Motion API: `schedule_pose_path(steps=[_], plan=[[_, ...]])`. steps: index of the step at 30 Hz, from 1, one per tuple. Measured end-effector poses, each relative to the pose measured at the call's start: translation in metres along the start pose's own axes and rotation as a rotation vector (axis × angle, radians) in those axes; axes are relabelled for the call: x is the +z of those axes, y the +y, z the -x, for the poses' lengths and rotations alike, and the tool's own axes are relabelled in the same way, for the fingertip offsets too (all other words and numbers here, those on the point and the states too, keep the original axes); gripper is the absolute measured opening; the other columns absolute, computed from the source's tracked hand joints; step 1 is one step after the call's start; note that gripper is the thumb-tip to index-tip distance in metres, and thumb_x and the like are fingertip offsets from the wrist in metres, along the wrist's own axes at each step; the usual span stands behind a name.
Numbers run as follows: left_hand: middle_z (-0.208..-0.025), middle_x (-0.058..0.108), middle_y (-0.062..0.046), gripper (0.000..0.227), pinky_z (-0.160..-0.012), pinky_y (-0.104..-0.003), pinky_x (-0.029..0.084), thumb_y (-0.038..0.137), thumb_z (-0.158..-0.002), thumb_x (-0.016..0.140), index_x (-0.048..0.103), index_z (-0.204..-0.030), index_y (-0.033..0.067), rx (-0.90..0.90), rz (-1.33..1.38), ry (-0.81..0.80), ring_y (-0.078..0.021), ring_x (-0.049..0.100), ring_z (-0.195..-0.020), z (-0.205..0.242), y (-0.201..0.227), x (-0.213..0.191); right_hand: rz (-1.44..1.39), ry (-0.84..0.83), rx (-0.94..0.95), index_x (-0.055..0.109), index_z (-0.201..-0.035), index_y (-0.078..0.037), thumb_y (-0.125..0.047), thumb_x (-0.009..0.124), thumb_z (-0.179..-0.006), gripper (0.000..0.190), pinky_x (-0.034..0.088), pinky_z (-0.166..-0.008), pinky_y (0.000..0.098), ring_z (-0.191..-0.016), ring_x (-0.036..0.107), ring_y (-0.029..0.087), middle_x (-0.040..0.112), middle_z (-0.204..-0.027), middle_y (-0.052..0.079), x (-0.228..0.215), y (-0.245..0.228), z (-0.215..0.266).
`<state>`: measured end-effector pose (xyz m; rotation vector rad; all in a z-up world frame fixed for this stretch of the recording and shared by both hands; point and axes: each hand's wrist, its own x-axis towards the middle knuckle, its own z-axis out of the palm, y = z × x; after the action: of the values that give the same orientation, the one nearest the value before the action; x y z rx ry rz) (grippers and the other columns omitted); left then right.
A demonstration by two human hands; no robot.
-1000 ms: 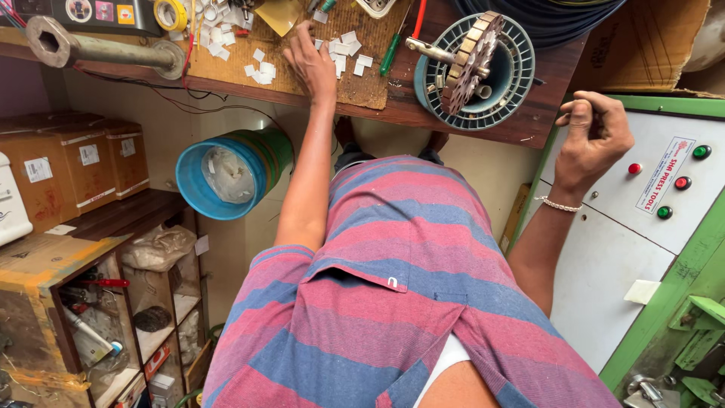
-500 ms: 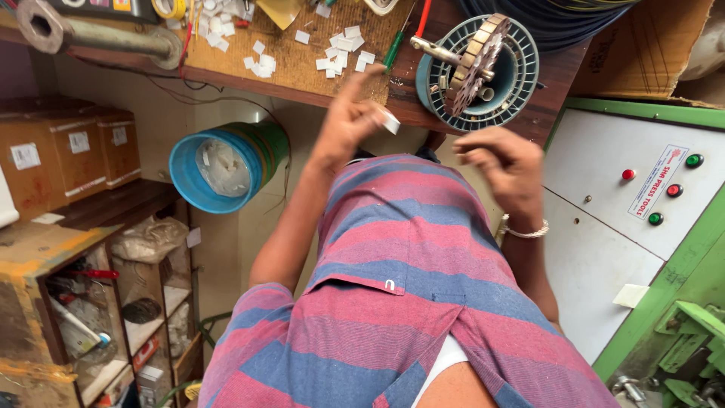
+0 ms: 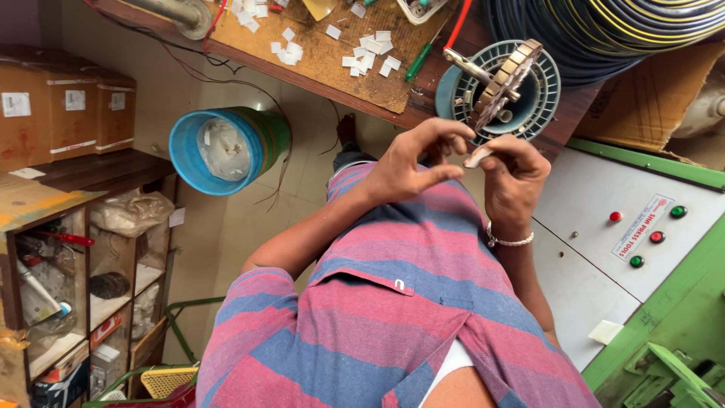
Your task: The person inserts small white rectangular pieces into the slots of a motor stator on a workbench. They then move to a green press machine and place the stator into the press, operating the lever to press the components.
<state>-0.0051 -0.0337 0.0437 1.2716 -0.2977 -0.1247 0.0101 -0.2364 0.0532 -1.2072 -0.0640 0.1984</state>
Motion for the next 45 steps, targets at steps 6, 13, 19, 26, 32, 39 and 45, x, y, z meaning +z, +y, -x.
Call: schedule_pose_path(steps=[6,13,19,26,32,39,45], plan=[[-0.115,0.063,-0.003,0.032,-0.091,-0.034,0.056,0.022,-0.092,0.084,0.072,-0.121,0.0139,0.542,-0.69,-0.17,-0.0231,0.06,-0.103,-0.02,0.032,-0.02,-0.131,-0.063,0.236,0.063,-0.105,0.002,-0.008,0.079,-0.096,0.02,0.056,-0.086,0.0265,-0.095,0.067,0.015,0.071,-0.106,0.01,-0.002,-0.003,0.01],[-0.1,0.064,-0.008,0.027,-0.08,-0.036,0.051,0.016,-0.092,0.086,0.062,-0.091,0.0042,0.638,-0.502,-0.116,-0.0264,0.059,-0.091,-0.023,0.031,-0.008,0.631,-0.118,-0.468,0.064,-0.103,-0.001,-0.009,0.075,-0.1,0.014,0.056,-0.068,0.0261,-0.086,0.07,0.018,0.074,-0.1,0.013,0.014,-0.016,0.016],[-0.092,0.062,-0.007,0.02,-0.075,-0.035,0.048,0.009,-0.092,0.079,0.061,-0.084,0.0048,0.526,-0.308,0.098,-0.0245,0.057,-0.085,-0.024,0.014,0.012,0.685,-0.111,-0.466,0.072,-0.099,0.0,-0.02,0.083,-0.093,0.023,0.058,-0.075,0.0296,-0.091,0.071,0.022,0.072,-0.106,0.015,0.018,-0.023,0.008],[-0.097,0.064,-0.007,0.022,-0.075,-0.031,0.049,0.014,-0.092,0.082,0.065,-0.087,0.002,0.371,-0.239,0.189,-0.021,0.057,-0.086,-0.025,-0.007,0.019,0.457,-0.048,-0.143,0.069,-0.101,0.002,-0.007,0.079,-0.1,0.014,0.056,-0.082,0.0245,-0.094,0.066,0.014,0.069,-0.113,0.01,0.01,-0.023,0.005],[-0.121,0.057,-0.007,0.031,-0.094,-0.032,0.062,0.011,-0.103,0.072,0.063,-0.132,0.0078,-0.019,-0.419,0.283,-0.0183,0.065,-0.103,-0.036,-0.027,0.005,0.89,0.135,-0.294,0.068,-0.09,0.003,0.009,0.077,-0.094,0.012,0.045,-0.062,0.0231,-0.074,0.061,0.011,0.075,-0.105,0.012,-0.01,-0.02,-0.032],[-0.122,0.059,-0.011,0.058,-0.092,-0.033,0.06,0.005,-0.098,0.074,0.048,-0.149,0.0092,0.14,-0.541,0.222,-0.0232,0.067,-0.104,-0.047,-0.036,0.019,0.883,-0.04,-0.526,0.064,-0.094,0.004,0.013,0.076,-0.094,0.015,0.058,-0.08,0.0322,-0.091,0.071,0.021,0.073,-0.105,0.011,-0.019,-0.005,-0.072],[-0.119,0.06,-0.013,0.053,-0.088,-0.038,0.059,0.006,-0.098,0.074,0.053,-0.146,0.0073,0.005,-0.596,0.169,-0.0287,0.07,-0.104,-0.055,-0.02,0.006,1.096,-0.062,-0.756,0.065,-0.094,0.001,0.008,0.079,-0.089,0.017,0.056,-0.085,0.0404,-0.097,0.067,0.031,0.07,-0.107,0.013,-0.017,0.003,-0.08]])
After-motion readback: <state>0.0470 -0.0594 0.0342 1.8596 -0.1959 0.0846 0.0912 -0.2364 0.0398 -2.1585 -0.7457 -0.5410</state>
